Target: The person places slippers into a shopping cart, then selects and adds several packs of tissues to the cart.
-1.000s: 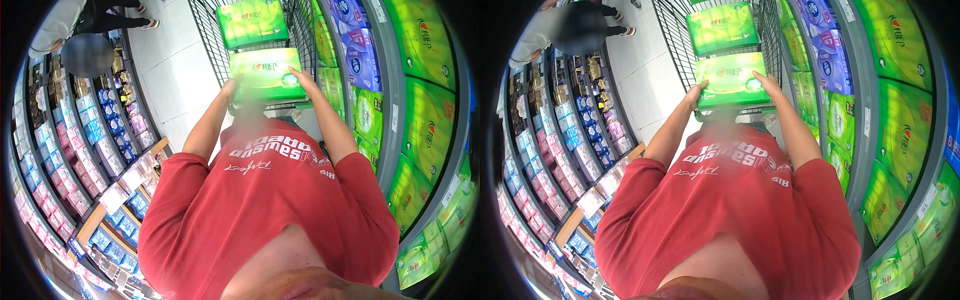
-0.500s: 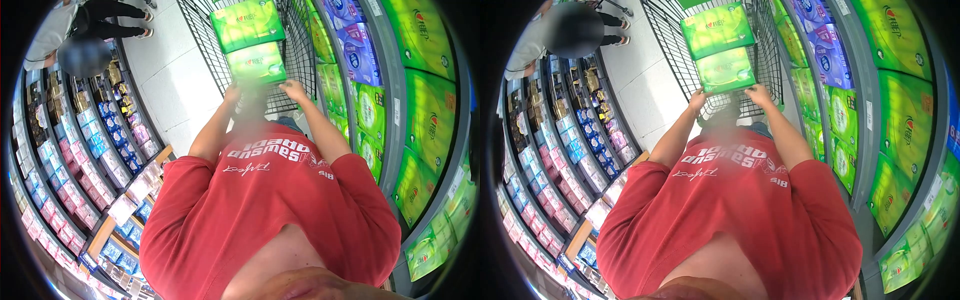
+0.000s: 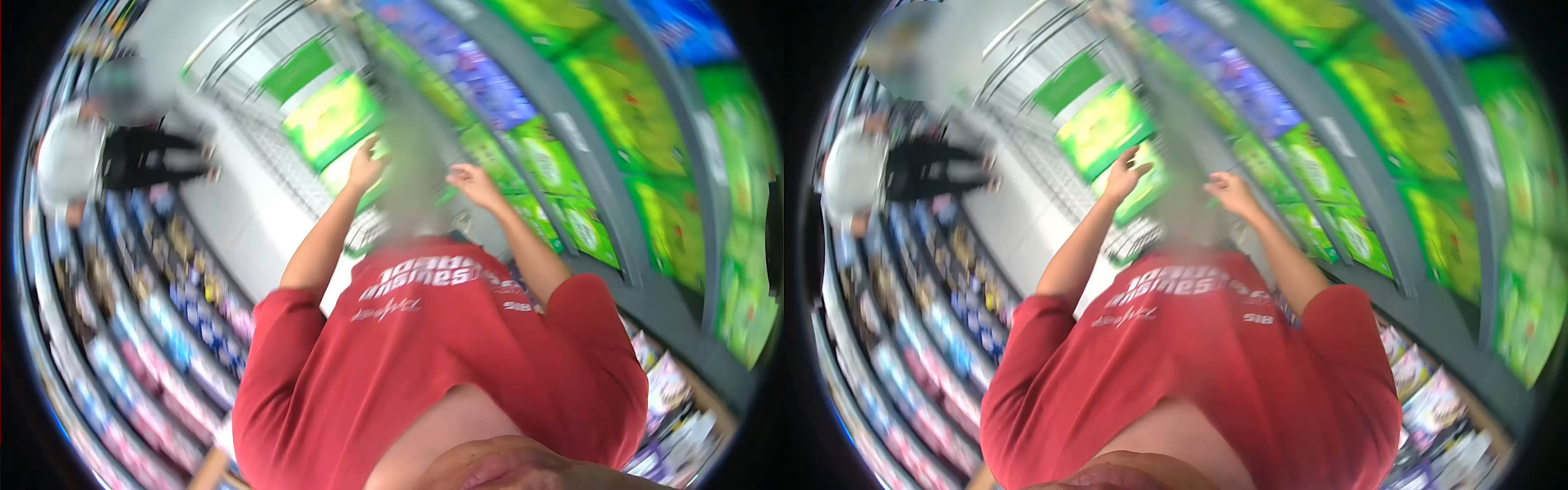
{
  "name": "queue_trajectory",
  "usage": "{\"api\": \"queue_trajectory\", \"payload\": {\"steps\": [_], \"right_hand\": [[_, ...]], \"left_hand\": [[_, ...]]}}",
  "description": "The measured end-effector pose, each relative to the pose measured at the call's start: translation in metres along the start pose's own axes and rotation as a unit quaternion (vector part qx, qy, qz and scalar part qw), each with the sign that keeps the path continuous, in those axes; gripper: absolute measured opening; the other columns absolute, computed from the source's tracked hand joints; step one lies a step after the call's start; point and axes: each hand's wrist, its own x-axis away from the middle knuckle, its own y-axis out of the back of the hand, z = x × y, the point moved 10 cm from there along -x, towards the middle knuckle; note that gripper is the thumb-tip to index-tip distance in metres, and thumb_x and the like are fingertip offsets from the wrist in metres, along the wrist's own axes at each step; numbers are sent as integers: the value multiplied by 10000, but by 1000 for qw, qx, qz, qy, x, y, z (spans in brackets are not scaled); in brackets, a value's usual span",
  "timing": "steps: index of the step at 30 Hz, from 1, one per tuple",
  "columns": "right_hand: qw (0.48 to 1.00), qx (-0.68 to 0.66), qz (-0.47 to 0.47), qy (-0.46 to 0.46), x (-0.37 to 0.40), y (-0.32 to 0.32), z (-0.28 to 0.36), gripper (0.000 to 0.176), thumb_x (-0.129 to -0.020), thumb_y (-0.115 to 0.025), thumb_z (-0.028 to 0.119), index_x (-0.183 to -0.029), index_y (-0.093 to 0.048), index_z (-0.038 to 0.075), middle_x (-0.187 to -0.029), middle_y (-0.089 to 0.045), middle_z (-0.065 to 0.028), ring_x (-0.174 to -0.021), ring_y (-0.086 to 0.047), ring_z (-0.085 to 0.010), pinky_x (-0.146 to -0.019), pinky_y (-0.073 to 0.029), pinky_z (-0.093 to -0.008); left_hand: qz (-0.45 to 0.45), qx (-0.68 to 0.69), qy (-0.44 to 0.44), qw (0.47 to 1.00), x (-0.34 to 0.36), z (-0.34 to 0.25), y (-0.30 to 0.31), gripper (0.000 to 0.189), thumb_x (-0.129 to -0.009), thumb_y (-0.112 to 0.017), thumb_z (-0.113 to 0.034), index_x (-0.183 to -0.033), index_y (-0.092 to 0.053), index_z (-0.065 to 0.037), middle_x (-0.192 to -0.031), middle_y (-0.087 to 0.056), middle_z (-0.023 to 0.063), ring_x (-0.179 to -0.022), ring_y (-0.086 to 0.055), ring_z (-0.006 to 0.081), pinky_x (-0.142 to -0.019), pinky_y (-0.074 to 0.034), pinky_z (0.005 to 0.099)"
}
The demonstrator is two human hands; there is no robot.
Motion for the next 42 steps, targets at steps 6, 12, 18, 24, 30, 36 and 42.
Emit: {"api": "queue_trajectory", "payload": {"steps": [6,12,18,24,30,36,42], "right_hand": [[964,114,-197,136,82,145,69,473,-864,-605,375,-1193,-550,40,-1094,-638,-126,-1015,-606,-229,-868,-472,-361],[891,-32,-395,220,267,279,194,419,-861,-625,254,-1183,-546,-2,-1080,-640,-138,-991,-614,-203,-873,-474,-350],[616,-25,-714,332,472,368,201,280,-844,-634,45,-1119,-597,8,-1096,-599,-68,-976,-571,-129,-843,-474,-267],[316,73,-920,221,621,428,119,536,-816,-665,287,-1205,-502,-44,-1194,-502,-196,-1076,-526,-289,-941,-404,-363],[340,-18,-926,165,637,469,91,608,-875,-551,415,-1200,-491,-96,-1137,-569,-252,-1066,-547,-338,-926,-398,-376],[370,-47,-919,129,644,489,79,630,-922,-436,486,-1035,-592,-113,-991,-623,-267,-952,-588,-328,-862,-423,-385],[390,-116,-869,282,634,500,84,551,-939,-472,420,-987,-563,-122,-919,-616,-151,-811,-568,-197,-744,-450,-318]], "left_hand": [[90,-24,-335,938,26,-255,-81,598,-749,-703,-170,-1286,-477,-33,-1288,-499,158,-1191,-473,290,-987,-372,406],[147,-57,-600,784,163,-470,-154,563,-742,-698,-118,-1261,-496,-37,-1307,-489,155,-1222,-454,296,-1016,-345,395],[195,-6,-753,629,277,-576,-221,540,-739,-708,-148,-1231,-519,-33,-1268,-519,166,-1198,-479,302,-1004,-363,376],[288,4,-679,675,298,-633,-321,796,-687,-781,-338,-1307,-425,13,-1287,-487,206,-1214,-465,300,-1017,-369,399],[359,3,-588,725,310,-654,-389,993,-632,-811,-341,-1353,-282,92,-1297,-463,247,-1204,-467,313,-1001,-386,378],[310,-55,-617,721,315,-663,-396,836,-548,-845,-265,-1203,-434,53,-1177,-532,229,-1133,-503,334,-961,-406,371],[297,-8,-599,743,296,-656,-400,1039,-514,-868,-269,-1321,-305,66,-1280,-449,229,-1196,-448,338,-1011,-374,367]]}}
